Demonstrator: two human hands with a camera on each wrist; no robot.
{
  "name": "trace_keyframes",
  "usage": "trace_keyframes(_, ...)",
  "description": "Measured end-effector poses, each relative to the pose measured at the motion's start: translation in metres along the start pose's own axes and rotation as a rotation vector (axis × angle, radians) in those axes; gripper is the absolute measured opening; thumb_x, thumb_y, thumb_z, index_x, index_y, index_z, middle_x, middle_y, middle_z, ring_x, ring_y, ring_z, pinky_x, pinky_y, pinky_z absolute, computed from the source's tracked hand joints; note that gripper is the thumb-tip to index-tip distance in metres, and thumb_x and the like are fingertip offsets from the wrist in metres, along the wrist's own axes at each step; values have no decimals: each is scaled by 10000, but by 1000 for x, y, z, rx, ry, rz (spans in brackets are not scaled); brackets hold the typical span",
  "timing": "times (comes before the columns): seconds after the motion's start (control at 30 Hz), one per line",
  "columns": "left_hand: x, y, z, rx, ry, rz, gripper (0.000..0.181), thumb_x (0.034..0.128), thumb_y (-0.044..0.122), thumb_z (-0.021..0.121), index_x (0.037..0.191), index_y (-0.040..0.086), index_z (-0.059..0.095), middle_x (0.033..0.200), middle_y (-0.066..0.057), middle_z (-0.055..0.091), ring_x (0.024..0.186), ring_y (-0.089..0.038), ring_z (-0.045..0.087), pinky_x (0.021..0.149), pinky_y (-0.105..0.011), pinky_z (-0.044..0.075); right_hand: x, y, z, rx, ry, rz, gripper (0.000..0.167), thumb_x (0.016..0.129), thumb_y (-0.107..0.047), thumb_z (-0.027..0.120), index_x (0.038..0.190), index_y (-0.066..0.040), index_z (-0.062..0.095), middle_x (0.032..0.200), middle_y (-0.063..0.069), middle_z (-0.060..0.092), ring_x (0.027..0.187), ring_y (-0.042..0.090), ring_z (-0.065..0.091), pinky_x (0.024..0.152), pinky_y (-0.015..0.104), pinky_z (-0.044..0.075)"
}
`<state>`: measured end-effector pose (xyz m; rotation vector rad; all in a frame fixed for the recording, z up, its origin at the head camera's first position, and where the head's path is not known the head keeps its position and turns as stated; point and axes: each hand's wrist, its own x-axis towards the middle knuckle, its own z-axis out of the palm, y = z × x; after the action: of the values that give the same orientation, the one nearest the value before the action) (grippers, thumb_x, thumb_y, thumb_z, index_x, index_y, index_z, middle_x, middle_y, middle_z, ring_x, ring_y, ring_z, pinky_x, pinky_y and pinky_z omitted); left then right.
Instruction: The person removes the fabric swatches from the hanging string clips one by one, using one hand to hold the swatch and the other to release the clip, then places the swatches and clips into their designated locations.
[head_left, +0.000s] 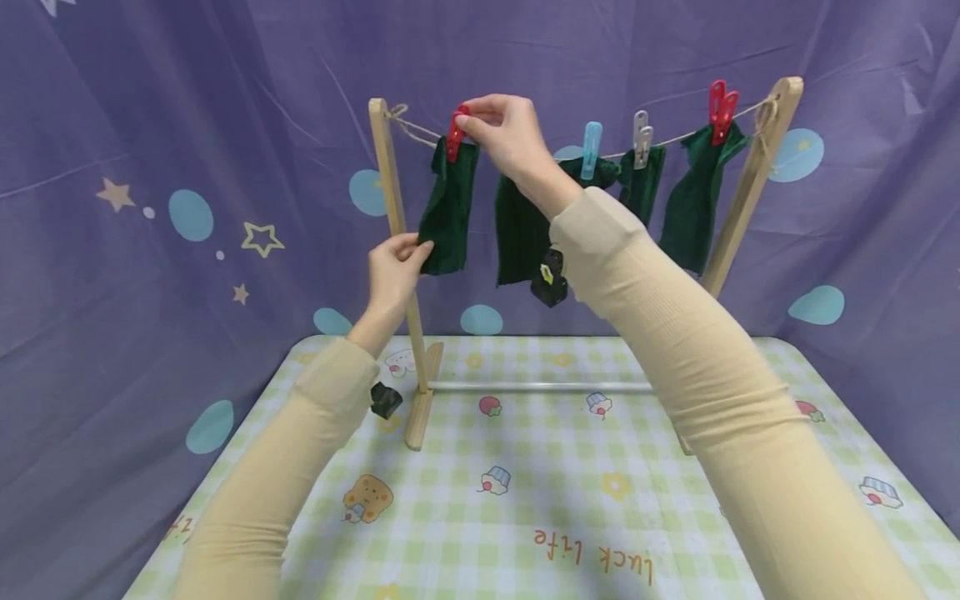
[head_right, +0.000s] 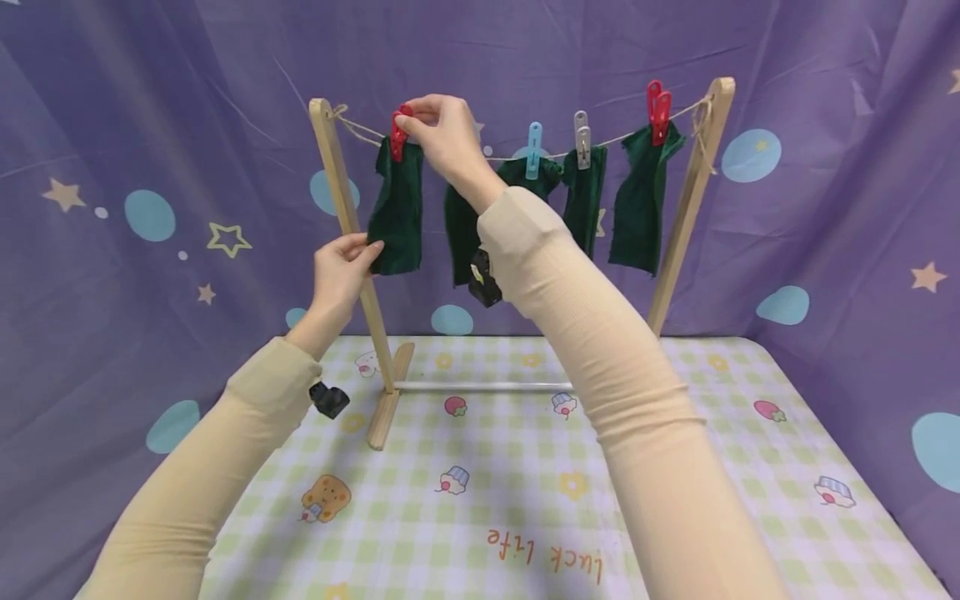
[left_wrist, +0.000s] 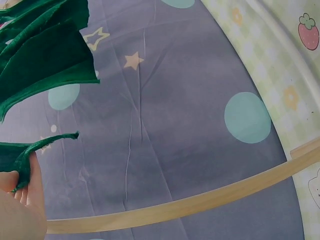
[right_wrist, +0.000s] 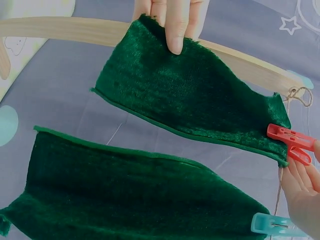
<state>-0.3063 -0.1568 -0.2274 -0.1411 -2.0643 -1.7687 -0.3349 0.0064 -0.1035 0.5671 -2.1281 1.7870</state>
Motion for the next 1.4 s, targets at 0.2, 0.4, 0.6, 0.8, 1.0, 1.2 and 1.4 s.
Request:
trace_keyframes(0.2, 0, 1, -2, -20, 34, -1, 251, 820, 85, 627, 1018, -68, 610, 833, -104, 657, 615, -40, 585, 561, -158, 498, -2, -1, -1, 60, 51, 28, 249, 830, -61, 601, 1054, 46, 610, 991, 142, 627, 844, 142, 592, 781, 196, 485)
trace_keyframes(0.4, 1, 0, -3, -22, 34, -7, 263, 809, 111, 645, 1015, -50, 617, 735, 41, 618, 626, -45, 581, 567, -169, 496, -2, 1, -4, 101, 84, -1, 231, 816, -61, 616, 1023, 42, 622, 890, 93, 628, 823, 160, 598, 772, 212, 495)
trace_keyframes(0.6, 1, 0, -5, -23, 24, -11, 258, 803, 93, 650, 1014, -52, 617, 722, 55, 616, 621, -38, 583, 573, -179, 504, -3, 1, -5, 137, 113, -5, 224, 807, -71, 627, 1001, 40, 631, 864, 89, 634, 826, 202, 603, 761, 216, 500)
trace_keyframes(0.8, 1, 0, -9, -5, 2, 0, 240, 798, 95, 655, 999, -34, 630, 731, 45, 632, 623, -45, 580, 556, -170, 491, -1, -1, -5, 186, 168, -35, 208, 807, -51, 622, 983, 59, 631, 884, 114, 639, 757, 175, 606, 743, 213, 505)
trace_keyframes(1.0, -2, 1, -15, -2, -28, -16, 247, 802, 88, 649, 1006, -49, 619, 704, 75, 619, 617, -37, 588, 571, -157, 497, -2, -5, -6, 222, 188, -44, 193, 807, -47, 618, 962, 67, 631, 894, 125, 629, 770, 201, 599, 733, 208, 506)
trace_keyframes(1.2, -6, 1, -25, 120, -47, -50, 274, 814, 172, 647, 1040, 16, 634, 766, 80, 627, 644, -35, 586, 595, -195, 495, -6, -7, -9, 263, 160, -30, 215, 800, -46, 624, 984, 66, 628, 922, 131, 625, 823, 213, 605, 748, 219, 505)
trace_keyframes(1.4, -5, -8, -31, 158, -100, -38, 272, 811, 163, 648, 1026, -4, 637, 707, 137, 602, 607, -8, 572, 570, -202, 485, -6, -8, -12, 304, 195, -66, 225, 794, -30, 626, 988, 81, 617, 912, 136, 622, 821, 194, 618, 755, 222, 504)
